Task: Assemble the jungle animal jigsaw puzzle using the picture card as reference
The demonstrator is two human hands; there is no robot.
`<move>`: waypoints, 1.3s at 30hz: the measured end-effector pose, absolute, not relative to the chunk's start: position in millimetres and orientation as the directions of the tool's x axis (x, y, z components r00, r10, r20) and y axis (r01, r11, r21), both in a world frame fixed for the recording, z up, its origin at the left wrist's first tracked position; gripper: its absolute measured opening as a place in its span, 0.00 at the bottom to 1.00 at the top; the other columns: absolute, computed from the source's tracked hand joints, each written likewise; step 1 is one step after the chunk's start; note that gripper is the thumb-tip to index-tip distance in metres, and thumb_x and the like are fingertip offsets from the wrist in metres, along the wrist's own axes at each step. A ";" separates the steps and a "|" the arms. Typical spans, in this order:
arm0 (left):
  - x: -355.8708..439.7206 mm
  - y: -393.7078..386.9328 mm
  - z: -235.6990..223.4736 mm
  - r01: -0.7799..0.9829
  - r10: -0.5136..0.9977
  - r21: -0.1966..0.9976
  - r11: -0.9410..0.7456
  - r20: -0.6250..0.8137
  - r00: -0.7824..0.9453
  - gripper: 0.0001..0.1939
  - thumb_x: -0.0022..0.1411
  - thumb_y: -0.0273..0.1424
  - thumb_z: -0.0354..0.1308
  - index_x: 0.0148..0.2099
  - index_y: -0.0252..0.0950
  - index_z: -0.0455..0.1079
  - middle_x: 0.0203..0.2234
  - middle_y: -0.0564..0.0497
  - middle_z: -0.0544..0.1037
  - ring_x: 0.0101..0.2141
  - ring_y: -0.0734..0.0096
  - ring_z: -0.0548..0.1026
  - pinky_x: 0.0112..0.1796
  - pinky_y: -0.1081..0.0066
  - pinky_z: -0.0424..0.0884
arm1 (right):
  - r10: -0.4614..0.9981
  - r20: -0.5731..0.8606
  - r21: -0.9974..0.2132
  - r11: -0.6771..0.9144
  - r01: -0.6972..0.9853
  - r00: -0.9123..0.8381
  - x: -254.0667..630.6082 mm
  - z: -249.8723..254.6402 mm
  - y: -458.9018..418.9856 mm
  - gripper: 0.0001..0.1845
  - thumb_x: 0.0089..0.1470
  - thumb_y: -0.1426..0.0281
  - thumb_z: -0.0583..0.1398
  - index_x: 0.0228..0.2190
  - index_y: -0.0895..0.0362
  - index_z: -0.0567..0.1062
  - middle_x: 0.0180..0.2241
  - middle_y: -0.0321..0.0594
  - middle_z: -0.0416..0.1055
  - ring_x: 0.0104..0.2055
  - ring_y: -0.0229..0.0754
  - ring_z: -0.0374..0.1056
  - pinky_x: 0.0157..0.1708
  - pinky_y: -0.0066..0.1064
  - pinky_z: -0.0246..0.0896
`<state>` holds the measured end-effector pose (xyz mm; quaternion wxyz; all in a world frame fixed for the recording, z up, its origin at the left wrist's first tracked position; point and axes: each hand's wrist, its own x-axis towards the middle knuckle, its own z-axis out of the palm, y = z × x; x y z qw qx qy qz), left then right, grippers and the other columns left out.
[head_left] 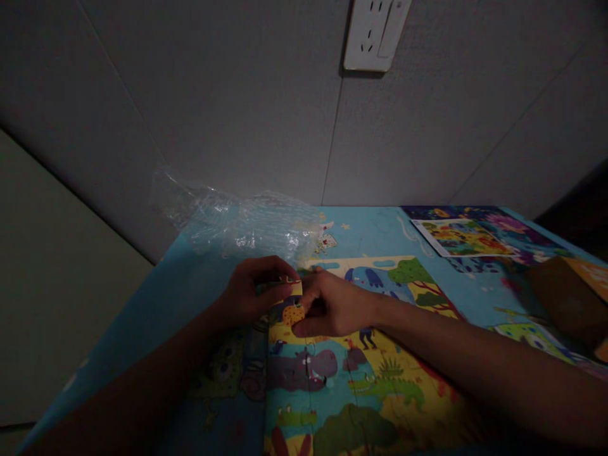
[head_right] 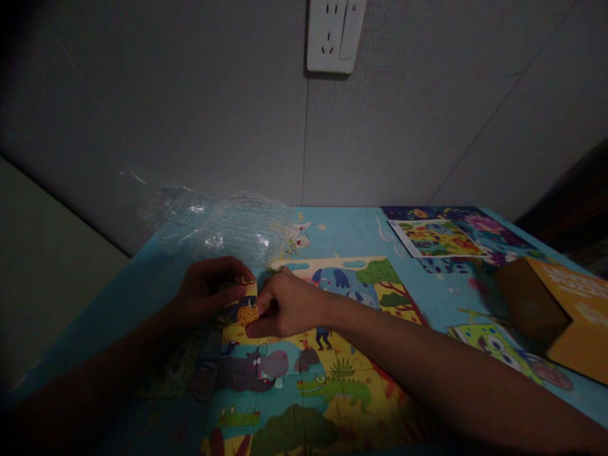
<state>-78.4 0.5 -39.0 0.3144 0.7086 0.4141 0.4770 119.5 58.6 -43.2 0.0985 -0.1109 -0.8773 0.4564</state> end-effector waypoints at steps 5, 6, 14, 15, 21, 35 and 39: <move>-72.5 -3.4 -38.4 0.466 0.676 0.525 -0.713 0.692 0.255 0.06 0.61 0.23 0.56 0.38 0.33 0.74 0.22 0.54 0.74 0.21 0.79 0.69 0.23 0.78 0.64 | 0.204 0.104 -0.823 0.567 0.031 -0.973 119.7 -44.9 64.5 0.24 0.53 0.63 0.62 0.16 0.55 0.55 0.17 0.25 0.47 0.20 0.30 0.44 0.24 0.29 0.43; -71.5 -3.4 -38.7 0.485 0.647 0.480 -0.731 0.715 0.266 0.07 0.61 0.22 0.55 0.39 0.33 0.74 0.23 0.54 0.73 0.21 0.80 0.68 0.23 0.78 0.63 | 0.196 0.106 -0.808 0.588 0.030 -0.975 119.7 -43.4 65.4 0.24 0.54 0.63 0.61 0.17 0.55 0.55 0.17 0.25 0.47 0.20 0.30 0.45 0.25 0.29 0.44; -70.6 4.3 -43.8 0.546 0.777 0.624 -0.558 0.625 0.079 0.13 0.63 0.25 0.57 0.50 0.36 0.72 0.28 0.55 0.74 0.26 0.78 0.72 0.29 0.78 0.68 | 0.489 0.041 -0.544 0.743 0.391 -0.871 122.7 -24.2 51.3 0.10 0.57 0.72 0.58 0.24 0.57 0.65 0.28 0.37 0.65 0.32 0.38 0.58 0.37 0.35 0.48; -70.7 5.1 -44.6 0.541 0.813 0.668 -0.510 0.580 0.050 0.14 0.62 0.26 0.58 0.51 0.37 0.71 0.30 0.55 0.75 0.27 0.78 0.73 0.30 0.77 0.69 | 0.560 0.050 -0.555 0.704 0.443 -0.827 123.1 -25.8 46.7 0.08 0.56 0.73 0.58 0.25 0.57 0.66 0.28 0.38 0.66 0.32 0.39 0.59 0.37 0.35 0.48; -69.1 6.0 -49.0 0.466 0.901 0.800 -0.378 0.434 -0.014 0.06 0.64 0.33 0.58 0.35 0.36 0.70 0.29 0.53 0.77 0.29 0.73 0.74 0.32 0.74 0.70 | 0.692 0.186 -0.627 0.631 0.457 -0.698 124.5 -43.3 33.6 0.10 0.54 0.72 0.59 0.23 0.57 0.64 0.22 0.32 0.61 0.28 0.37 0.56 0.36 0.34 0.47; -60.2 7.8 -43.3 0.131 0.989 0.985 -0.114 0.124 -0.077 0.14 0.58 0.42 0.63 0.34 0.34 0.71 0.24 0.54 0.74 0.24 0.76 0.70 0.26 0.76 0.67 | 0.675 0.226 -0.755 0.577 0.312 -0.703 130.1 -50.8 37.2 0.14 0.55 0.64 0.58 0.22 0.54 0.61 0.18 0.28 0.54 0.22 0.34 0.51 0.29 0.31 0.46; -57.1 9.9 -43.0 0.030 0.996 0.997 -0.070 0.072 -0.061 0.17 0.53 0.43 0.67 0.35 0.35 0.70 0.23 0.56 0.75 0.24 0.76 0.71 0.24 0.78 0.67 | 0.681 0.238 -0.791 0.550 0.269 -0.693 131.3 -49.2 35.1 0.13 0.55 0.64 0.57 0.23 0.55 0.63 0.19 0.29 0.57 0.22 0.33 0.51 0.27 0.30 0.47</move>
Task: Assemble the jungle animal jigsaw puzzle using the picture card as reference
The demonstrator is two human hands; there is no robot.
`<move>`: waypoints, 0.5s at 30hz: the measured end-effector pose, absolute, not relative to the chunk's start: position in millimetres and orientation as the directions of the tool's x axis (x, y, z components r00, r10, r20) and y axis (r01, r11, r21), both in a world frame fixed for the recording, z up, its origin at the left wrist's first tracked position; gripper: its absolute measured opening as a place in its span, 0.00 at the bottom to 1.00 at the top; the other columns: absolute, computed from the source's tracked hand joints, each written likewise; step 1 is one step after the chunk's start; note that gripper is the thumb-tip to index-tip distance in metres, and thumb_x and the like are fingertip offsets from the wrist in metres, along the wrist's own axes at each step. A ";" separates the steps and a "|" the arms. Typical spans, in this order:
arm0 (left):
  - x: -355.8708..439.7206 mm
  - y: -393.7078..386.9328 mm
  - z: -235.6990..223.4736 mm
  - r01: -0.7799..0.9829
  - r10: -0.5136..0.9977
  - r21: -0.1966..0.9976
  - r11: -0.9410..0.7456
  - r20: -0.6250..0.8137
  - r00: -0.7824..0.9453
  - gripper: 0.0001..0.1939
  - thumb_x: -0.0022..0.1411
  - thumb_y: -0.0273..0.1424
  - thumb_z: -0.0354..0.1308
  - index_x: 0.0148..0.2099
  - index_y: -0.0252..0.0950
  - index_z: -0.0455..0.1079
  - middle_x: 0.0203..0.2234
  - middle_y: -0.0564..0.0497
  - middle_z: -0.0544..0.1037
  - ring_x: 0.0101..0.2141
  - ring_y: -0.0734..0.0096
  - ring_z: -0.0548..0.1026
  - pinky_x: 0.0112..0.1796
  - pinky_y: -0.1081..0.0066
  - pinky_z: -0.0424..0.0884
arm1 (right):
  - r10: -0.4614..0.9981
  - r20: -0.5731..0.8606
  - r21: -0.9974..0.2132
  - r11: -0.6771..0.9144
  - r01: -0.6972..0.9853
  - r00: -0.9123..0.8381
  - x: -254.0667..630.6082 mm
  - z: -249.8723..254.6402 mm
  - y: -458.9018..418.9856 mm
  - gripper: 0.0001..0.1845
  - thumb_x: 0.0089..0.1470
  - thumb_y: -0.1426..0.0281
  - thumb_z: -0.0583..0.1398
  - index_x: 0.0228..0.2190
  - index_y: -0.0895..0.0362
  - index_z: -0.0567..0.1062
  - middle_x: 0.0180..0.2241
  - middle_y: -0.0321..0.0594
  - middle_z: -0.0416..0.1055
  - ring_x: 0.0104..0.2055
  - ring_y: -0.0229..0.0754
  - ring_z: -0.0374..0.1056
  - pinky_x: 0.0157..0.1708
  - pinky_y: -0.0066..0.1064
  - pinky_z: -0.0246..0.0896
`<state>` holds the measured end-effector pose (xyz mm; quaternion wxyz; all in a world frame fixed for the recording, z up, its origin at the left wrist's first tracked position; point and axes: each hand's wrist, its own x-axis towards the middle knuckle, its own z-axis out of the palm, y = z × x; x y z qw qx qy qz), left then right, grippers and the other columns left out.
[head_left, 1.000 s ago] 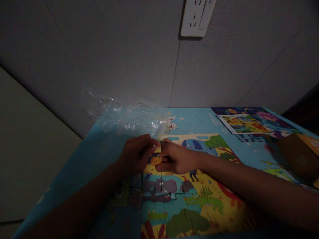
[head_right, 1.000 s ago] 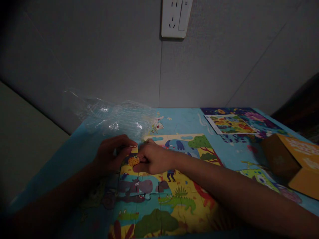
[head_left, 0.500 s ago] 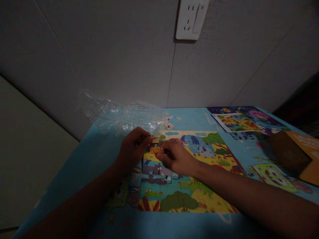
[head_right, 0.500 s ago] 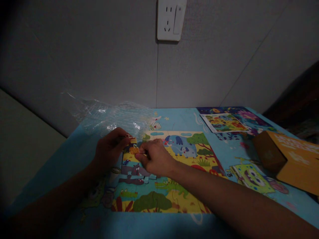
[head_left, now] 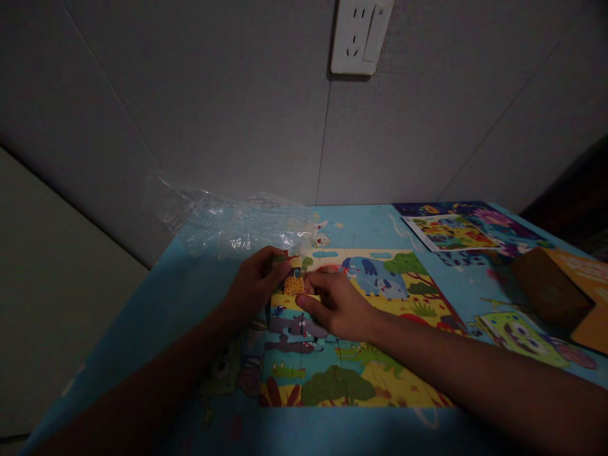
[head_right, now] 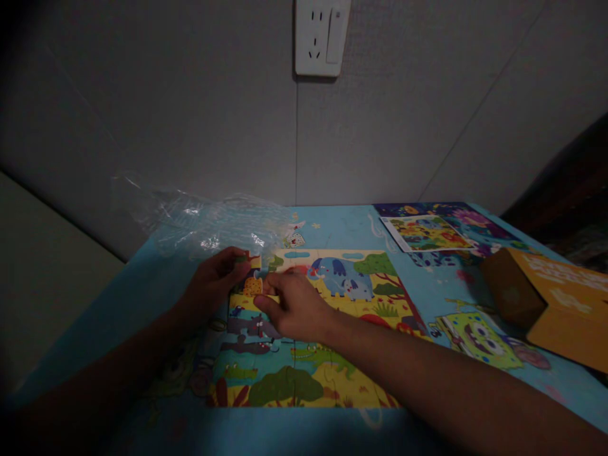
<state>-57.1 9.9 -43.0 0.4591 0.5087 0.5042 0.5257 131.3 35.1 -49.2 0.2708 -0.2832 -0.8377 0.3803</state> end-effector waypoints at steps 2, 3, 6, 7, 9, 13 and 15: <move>-58.0 10.5 -41.6 0.013 0.982 0.997 -0.072 0.073 -0.172 0.18 0.53 0.44 0.67 0.36 0.36 0.70 0.24 0.56 0.75 0.24 0.75 0.72 0.24 0.77 0.68 | 0.669 0.265 -0.800 0.554 0.228 -0.695 131.3 -49.1 34.6 0.12 0.55 0.64 0.57 0.23 0.56 0.66 0.19 0.30 0.60 0.22 0.33 0.53 0.27 0.30 0.48; -59.0 10.9 -40.8 0.013 0.969 0.997 -0.073 0.074 -0.238 0.19 0.53 0.44 0.67 0.37 0.36 0.71 0.24 0.55 0.76 0.24 0.74 0.73 0.24 0.77 0.68 | 0.662 0.285 -0.803 0.560 0.204 -0.693 131.1 -49.3 34.3 0.12 0.55 0.64 0.58 0.24 0.56 0.67 0.20 0.31 0.61 0.22 0.33 0.55 0.27 0.30 0.49; -61.8 11.4 -38.9 0.046 0.939 0.995 -0.084 0.094 -0.331 0.20 0.52 0.44 0.68 0.40 0.36 0.71 0.28 0.53 0.79 0.27 0.71 0.76 0.27 0.75 0.71 | 0.692 0.325 -0.824 0.541 0.166 -0.644 130.2 -50.6 33.4 0.12 0.56 0.62 0.58 0.26 0.57 0.69 0.22 0.34 0.65 0.24 0.34 0.59 0.26 0.29 0.51; -61.9 10.9 -38.7 0.063 0.944 0.994 -0.094 0.109 -0.310 0.20 0.53 0.44 0.67 0.40 0.35 0.72 0.30 0.52 0.80 0.28 0.70 0.77 0.28 0.74 0.72 | 0.729 0.314 -0.842 0.510 0.176 -0.608 129.9 -51.1 33.3 0.12 0.57 0.62 0.58 0.27 0.57 0.70 0.22 0.34 0.66 0.24 0.34 0.59 0.26 0.29 0.52; -60.5 8.8 -39.1 0.107 0.970 0.986 -0.124 0.143 -0.194 0.18 0.57 0.45 0.64 0.39 0.35 0.72 0.32 0.50 0.80 0.31 0.68 0.78 0.30 0.72 0.73 | 0.812 0.262 -0.881 0.422 0.215 -0.522 129.8 -52.2 33.8 0.13 0.58 0.60 0.58 0.29 0.57 0.70 0.22 0.33 0.65 0.24 0.34 0.58 0.24 0.28 0.51; -55.0 3.9 -41.1 0.186 0.987 0.970 -0.157 0.156 0.023 0.16 0.55 0.39 0.65 0.43 0.35 0.72 0.32 0.50 0.81 0.31 0.68 0.77 0.30 0.73 0.72 | 0.888 0.170 -0.907 0.311 0.284 -0.428 130.0 -52.8 36.0 0.14 0.57 0.58 0.60 0.30 0.57 0.72 0.20 0.31 0.62 0.21 0.34 0.56 0.22 0.27 0.48; -53.9 3.3 -41.1 0.175 0.988 0.973 -0.150 0.153 -0.003 0.18 0.54 0.37 0.66 0.44 0.35 0.70 0.33 0.50 0.81 0.31 0.68 0.78 0.30 0.73 0.72 | 0.890 0.176 -0.913 0.308 0.269 -0.421 129.9 -52.6 36.2 0.14 0.58 0.58 0.60 0.32 0.57 0.73 0.20 0.31 0.64 0.22 0.34 0.57 0.22 0.27 0.49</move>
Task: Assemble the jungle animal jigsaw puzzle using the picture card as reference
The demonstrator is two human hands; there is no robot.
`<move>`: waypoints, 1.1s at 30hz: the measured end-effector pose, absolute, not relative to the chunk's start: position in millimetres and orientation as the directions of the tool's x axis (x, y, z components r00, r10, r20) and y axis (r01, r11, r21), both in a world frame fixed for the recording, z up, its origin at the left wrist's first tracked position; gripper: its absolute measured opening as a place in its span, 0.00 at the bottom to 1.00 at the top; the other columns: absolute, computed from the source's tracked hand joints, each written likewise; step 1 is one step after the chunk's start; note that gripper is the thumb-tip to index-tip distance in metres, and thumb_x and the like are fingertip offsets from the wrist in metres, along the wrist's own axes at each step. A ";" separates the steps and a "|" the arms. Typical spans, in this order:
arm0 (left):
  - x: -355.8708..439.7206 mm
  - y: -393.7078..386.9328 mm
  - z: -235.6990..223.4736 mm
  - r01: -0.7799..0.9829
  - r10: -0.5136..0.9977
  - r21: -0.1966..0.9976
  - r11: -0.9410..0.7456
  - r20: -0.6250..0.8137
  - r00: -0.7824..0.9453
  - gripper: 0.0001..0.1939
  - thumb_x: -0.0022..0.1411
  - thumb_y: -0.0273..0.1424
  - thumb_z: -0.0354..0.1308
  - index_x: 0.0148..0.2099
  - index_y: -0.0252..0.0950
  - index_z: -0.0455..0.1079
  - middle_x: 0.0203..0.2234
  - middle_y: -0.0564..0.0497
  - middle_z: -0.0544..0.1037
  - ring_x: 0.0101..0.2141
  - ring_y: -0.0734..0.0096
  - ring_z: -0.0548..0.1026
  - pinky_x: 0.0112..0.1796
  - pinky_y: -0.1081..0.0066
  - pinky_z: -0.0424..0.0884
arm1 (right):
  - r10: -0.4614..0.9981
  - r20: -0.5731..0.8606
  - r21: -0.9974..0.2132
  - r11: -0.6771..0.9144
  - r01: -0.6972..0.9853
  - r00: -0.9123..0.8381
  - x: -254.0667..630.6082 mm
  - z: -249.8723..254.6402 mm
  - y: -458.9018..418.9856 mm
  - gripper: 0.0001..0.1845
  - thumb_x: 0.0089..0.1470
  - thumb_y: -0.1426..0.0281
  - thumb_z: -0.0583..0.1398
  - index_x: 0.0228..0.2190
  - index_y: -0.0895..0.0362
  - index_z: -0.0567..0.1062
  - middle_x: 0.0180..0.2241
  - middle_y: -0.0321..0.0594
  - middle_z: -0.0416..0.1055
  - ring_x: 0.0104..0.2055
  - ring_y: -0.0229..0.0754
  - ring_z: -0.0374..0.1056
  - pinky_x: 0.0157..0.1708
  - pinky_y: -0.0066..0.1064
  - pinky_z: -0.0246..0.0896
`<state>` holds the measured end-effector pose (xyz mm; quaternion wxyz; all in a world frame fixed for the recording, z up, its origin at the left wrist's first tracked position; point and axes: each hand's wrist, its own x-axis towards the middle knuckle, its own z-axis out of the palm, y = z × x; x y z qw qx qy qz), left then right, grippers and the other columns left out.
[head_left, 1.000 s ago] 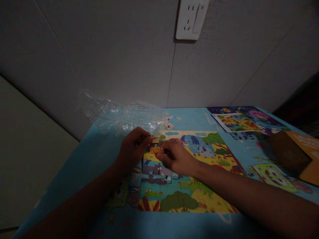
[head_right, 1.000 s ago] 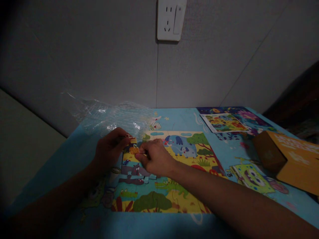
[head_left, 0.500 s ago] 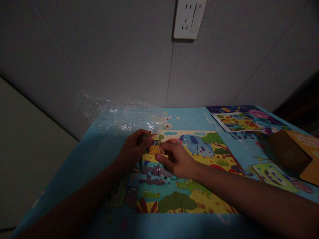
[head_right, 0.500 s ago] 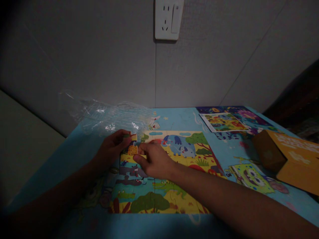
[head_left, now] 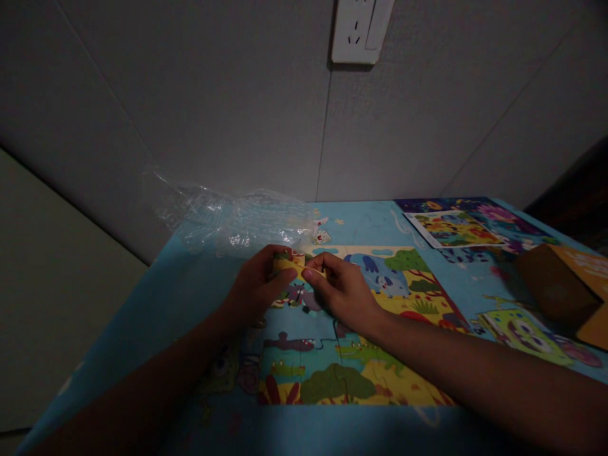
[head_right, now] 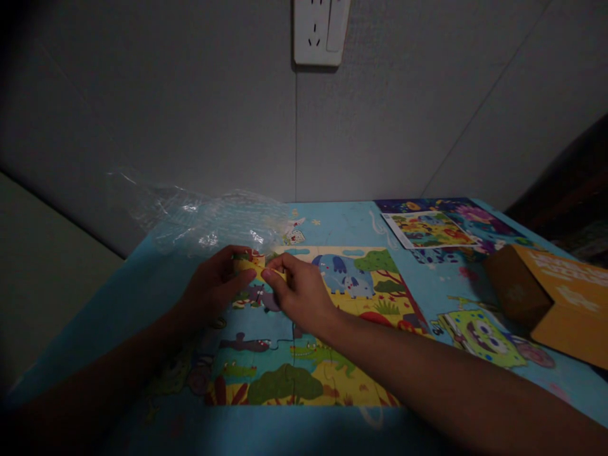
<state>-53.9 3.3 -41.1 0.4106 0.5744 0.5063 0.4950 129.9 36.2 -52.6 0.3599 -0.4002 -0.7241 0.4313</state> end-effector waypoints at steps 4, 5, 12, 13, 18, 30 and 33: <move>-55.3 3.9 -37.9 0.127 0.985 0.982 -0.140 0.151 -0.084 0.18 0.53 0.37 0.66 0.44 0.35 0.70 0.32 0.49 0.81 0.28 0.69 0.77 0.26 0.74 0.71 | 0.874 0.242 -0.925 0.339 0.172 -0.421 129.1 -52.5 34.7 0.14 0.59 0.60 0.59 0.39 0.57 0.75 0.26 0.35 0.69 0.25 0.35 0.60 0.24 0.28 0.53; -55.8 3.8 -37.1 0.119 0.983 0.983 -0.138 0.150 -0.102 0.18 0.53 0.37 0.67 0.44 0.35 0.70 0.32 0.50 0.81 0.27 0.69 0.77 0.25 0.75 0.71 | 0.871 0.255 -0.927 0.343 0.149 -0.419 129.1 -52.5 34.3 0.13 0.59 0.60 0.59 0.40 0.57 0.75 0.26 0.35 0.68 0.25 0.34 0.60 0.24 0.27 0.52; -56.1 0.7 -40.6 -0.143 0.999 0.989 -0.025 0.019 -0.040 0.20 0.49 0.39 0.70 0.41 0.35 0.71 0.25 0.54 0.77 0.22 0.74 0.74 0.23 0.76 0.69 | 0.818 0.377 -0.919 0.390 -0.063 -0.434 131.3 -50.4 29.4 0.10 0.60 0.63 0.59 0.40 0.56 0.70 0.21 0.28 0.56 0.21 0.32 0.49 0.20 0.27 0.43; -55.5 0.3 -41.1 -0.188 1.000 0.982 0.006 -0.007 -0.007 0.21 0.48 0.39 0.71 0.41 0.35 0.71 0.24 0.54 0.77 0.21 0.74 0.73 0.22 0.76 0.68 | 0.806 0.393 -0.913 0.398 -0.086 -0.442 131.5 -50.1 28.3 0.09 0.60 0.63 0.59 0.39 0.55 0.70 0.21 0.28 0.55 0.21 0.33 0.49 0.20 0.28 0.43; -52.4 -1.9 -37.0 -0.165 0.999 0.986 0.033 -0.033 0.005 0.21 0.49 0.41 0.69 0.41 0.36 0.70 0.25 0.54 0.76 0.22 0.74 0.71 0.22 0.76 0.67 | 0.812 0.449 -0.890 0.443 -0.106 -0.373 130.8 -49.1 26.2 0.08 0.60 0.63 0.59 0.35 0.54 0.68 0.21 0.29 0.56 0.22 0.34 0.50 0.21 0.29 0.44; -56.5 -2.2 -41.5 -0.152 0.992 0.988 0.010 0.009 0.127 0.18 0.49 0.42 0.69 0.37 0.36 0.71 0.23 0.54 0.72 0.22 0.75 0.68 0.23 0.76 0.65 | 0.796 0.403 -0.910 0.296 -0.291 -0.451 129.0 -52.3 26.4 0.11 0.59 0.60 0.60 0.34 0.54 0.68 0.20 0.27 0.54 0.21 0.33 0.47 0.20 0.28 0.41; -57.1 -1.5 -42.0 -0.252 0.980 0.963 0.090 -0.040 0.197 0.20 0.45 0.42 0.71 0.34 0.36 0.71 0.22 0.54 0.72 0.21 0.75 0.68 0.22 0.76 0.65 | 0.777 0.404 -0.905 0.263 -0.333 -0.483 127.6 -54.1 24.9 0.11 0.59 0.61 0.61 0.35 0.54 0.68 0.21 0.28 0.56 0.21 0.33 0.47 0.21 0.28 0.42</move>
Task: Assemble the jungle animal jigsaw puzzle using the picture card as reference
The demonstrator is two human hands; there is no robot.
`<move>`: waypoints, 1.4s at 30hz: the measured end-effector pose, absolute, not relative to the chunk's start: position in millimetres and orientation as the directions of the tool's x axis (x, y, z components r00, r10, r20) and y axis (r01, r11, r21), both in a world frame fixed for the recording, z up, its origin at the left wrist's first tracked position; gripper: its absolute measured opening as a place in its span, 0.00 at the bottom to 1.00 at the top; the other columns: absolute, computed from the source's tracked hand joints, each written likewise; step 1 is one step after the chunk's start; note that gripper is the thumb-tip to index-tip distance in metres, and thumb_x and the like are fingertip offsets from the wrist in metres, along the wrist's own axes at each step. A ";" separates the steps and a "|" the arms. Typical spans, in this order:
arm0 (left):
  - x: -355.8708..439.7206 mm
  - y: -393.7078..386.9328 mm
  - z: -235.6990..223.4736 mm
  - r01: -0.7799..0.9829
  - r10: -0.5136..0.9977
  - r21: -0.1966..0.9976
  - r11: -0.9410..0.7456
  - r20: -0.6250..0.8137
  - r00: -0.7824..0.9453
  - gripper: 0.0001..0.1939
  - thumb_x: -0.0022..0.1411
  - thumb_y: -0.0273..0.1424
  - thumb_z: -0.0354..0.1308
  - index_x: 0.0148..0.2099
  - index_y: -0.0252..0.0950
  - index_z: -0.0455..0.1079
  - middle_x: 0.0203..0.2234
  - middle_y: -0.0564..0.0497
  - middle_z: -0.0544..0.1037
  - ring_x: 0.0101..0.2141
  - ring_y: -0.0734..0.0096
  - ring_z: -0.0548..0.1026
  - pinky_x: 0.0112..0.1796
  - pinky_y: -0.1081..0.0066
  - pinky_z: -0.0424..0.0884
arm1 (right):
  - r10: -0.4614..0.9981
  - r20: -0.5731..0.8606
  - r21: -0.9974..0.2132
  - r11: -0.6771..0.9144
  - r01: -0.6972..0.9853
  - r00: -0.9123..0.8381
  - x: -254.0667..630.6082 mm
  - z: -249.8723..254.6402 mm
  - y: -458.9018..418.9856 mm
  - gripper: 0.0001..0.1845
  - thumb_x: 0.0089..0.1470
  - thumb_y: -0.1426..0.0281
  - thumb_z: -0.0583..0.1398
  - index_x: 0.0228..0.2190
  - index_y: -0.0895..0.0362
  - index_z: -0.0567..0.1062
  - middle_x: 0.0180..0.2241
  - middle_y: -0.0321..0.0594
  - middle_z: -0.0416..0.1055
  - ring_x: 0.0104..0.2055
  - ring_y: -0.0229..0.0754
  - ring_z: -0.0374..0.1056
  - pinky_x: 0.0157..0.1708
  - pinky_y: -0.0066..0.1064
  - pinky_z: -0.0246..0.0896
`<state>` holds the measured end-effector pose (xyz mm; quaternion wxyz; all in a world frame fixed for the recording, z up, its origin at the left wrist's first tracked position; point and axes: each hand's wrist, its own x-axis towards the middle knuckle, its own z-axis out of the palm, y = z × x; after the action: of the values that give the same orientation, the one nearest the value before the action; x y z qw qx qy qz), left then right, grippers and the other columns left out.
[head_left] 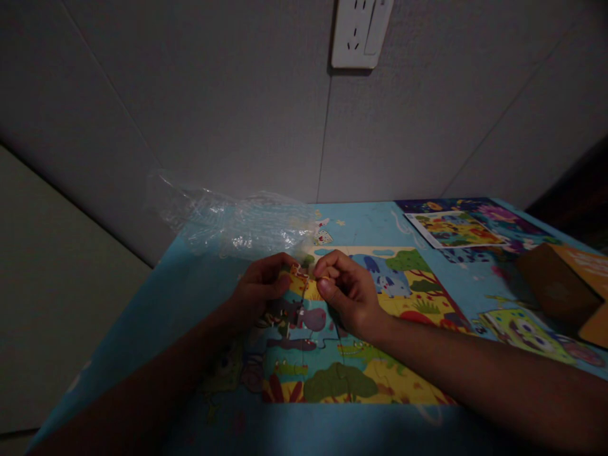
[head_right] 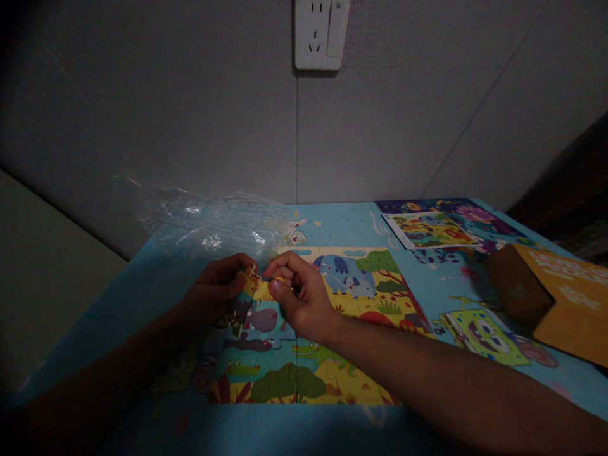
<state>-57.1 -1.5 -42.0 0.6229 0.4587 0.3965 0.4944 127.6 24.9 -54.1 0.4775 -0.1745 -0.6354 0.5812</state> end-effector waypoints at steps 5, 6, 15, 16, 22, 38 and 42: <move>-55.4 -2.1 -40.9 -0.077 0.995 0.996 -0.032 0.039 0.093 0.18 0.50 0.43 0.68 0.37 0.36 0.72 0.24 0.53 0.74 0.23 0.74 0.69 0.23 0.75 0.65 | 0.832 0.382 -0.916 0.284 -0.283 -0.402 127.3 -52.8 28.0 0.13 0.56 0.59 0.61 0.33 0.54 0.67 0.20 0.27 0.53 0.21 0.33 0.46 0.21 0.28 0.42; -54.8 -2.5 -40.8 0.005 0.995 0.997 -0.080 0.079 0.052 0.16 0.52 0.42 0.67 0.38 0.36 0.72 0.25 0.52 0.75 0.24 0.74 0.70 0.24 0.76 0.65 | 0.847 0.388 -0.917 0.315 -0.245 -0.363 127.5 -51.8 28.6 0.13 0.56 0.59 0.61 0.31 0.54 0.67 0.20 0.27 0.53 0.21 0.33 0.47 0.21 0.28 0.42; -58.0 -0.6 -40.6 -0.154 0.991 0.988 0.033 -0.012 0.133 0.16 0.48 0.40 0.70 0.35 0.35 0.74 0.23 0.53 0.75 0.22 0.75 0.69 0.23 0.76 0.63 | 0.792 0.390 -0.921 0.330 -0.207 -0.470 129.1 -46.6 26.0 0.14 0.58 0.57 0.60 0.33 0.54 0.66 0.19 0.26 0.53 0.20 0.33 0.47 0.20 0.27 0.41; -58.0 -0.6 -40.0 -0.209 0.981 0.973 0.095 -0.056 0.185 0.17 0.46 0.40 0.71 0.34 0.35 0.75 0.22 0.53 0.74 0.21 0.75 0.69 0.22 0.76 0.63 | 0.775 0.378 -0.925 0.292 -0.244 -0.506 129.0 -46.9 26.4 0.15 0.58 0.56 0.60 0.34 0.54 0.66 0.19 0.26 0.54 0.20 0.33 0.47 0.20 0.27 0.42; -54.1 -2.1 -36.2 -0.372 0.951 0.883 0.288 -0.217 0.222 0.19 0.41 0.36 0.73 0.36 0.36 0.76 0.27 0.50 0.78 0.22 0.71 0.73 0.23 0.73 0.68 | 0.776 0.271 -0.939 0.084 -0.333 -0.570 125.4 -49.4 31.6 0.20 0.53 0.53 0.65 0.35 0.54 0.67 0.22 0.28 0.61 0.21 0.32 0.51 0.22 0.26 0.46; -58.8 -3.7 -34.0 -0.293 0.979 0.947 0.135 -0.081 0.189 0.23 0.48 0.35 0.72 0.47 0.36 0.73 0.31 0.52 0.79 0.26 0.73 0.76 0.26 0.77 0.71 | 0.906 0.223 -0.970 0.170 -0.172 -0.360 123.4 -49.2 35.6 0.13 0.52 0.61 0.64 0.32 0.55 0.69 0.20 0.27 0.58 0.20 0.31 0.50 0.21 0.27 0.43; -57.6 -5.8 -34.8 -0.201 0.972 0.976 0.084 -0.036 0.231 0.23 0.48 0.34 0.72 0.46 0.36 0.73 0.30 0.53 0.79 0.26 0.73 0.76 0.25 0.76 0.71 | 0.926 0.212 -0.976 0.184 -0.115 -0.313 123.4 -51.9 37.3 0.12 0.51 0.62 0.64 0.33 0.55 0.70 0.21 0.28 0.63 0.21 0.32 0.54 0.22 0.27 0.48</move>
<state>-57.6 -5.8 -34.8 0.6183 0.4827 0.3997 0.4743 123.4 37.3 -51.9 0.4797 -0.3367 -0.6017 0.5427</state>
